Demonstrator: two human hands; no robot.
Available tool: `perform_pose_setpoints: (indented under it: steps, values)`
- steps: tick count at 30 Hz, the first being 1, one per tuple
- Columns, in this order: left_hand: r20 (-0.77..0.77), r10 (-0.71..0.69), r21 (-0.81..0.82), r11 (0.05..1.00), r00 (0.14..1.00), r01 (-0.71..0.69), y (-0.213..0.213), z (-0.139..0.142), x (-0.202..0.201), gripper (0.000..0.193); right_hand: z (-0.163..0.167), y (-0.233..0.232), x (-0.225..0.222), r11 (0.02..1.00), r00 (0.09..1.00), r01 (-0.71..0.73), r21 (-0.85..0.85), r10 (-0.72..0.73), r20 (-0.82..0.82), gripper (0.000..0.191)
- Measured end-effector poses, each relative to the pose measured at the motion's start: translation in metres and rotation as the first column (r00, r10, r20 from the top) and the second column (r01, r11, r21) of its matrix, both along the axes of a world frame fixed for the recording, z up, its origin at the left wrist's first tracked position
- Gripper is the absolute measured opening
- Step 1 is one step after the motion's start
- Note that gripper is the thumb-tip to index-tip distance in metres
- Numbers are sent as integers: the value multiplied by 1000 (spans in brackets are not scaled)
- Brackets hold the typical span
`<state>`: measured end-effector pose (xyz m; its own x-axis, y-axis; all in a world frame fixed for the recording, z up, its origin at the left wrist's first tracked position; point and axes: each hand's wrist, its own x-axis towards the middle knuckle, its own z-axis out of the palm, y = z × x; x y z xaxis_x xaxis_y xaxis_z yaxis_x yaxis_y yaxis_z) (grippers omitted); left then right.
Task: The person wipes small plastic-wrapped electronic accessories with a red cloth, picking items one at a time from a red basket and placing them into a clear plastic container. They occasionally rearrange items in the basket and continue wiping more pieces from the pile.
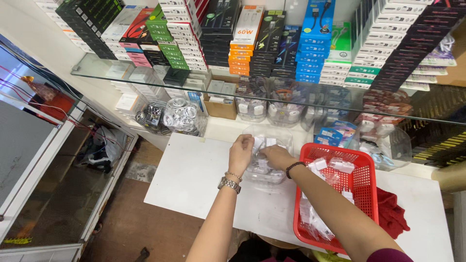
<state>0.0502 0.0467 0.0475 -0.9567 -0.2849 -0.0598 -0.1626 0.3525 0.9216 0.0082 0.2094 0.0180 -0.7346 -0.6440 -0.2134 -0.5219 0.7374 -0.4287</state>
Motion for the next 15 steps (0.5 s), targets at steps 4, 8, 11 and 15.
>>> perform_pose_setpoints:
  steps: [4, 8, 11, 15]
  values:
    - [-53, -14, -23, 1000, 998, 13, 3, 1, 3, 31, -6, -9, 6, 993, 994, 113, 45, -113, -3, 33]
    - [-110, -23, -9, 1000, 994, 22, 20, 8, 3, 28, 19, -6, 3, 988, 979, 110, 106, -127, 159, 47]
    - [-204, -24, 24, 999, 979, 30, 48, 18, 2, 24, 43, 32, 1, 970, 988, 147, -195, -152, -9, 43]
    - [-270, -100, 143, 979, 958, 143, 98, 21, 8, 21, 47, 136, 3, 540, 819, 490, -684, -554, 149, 30]
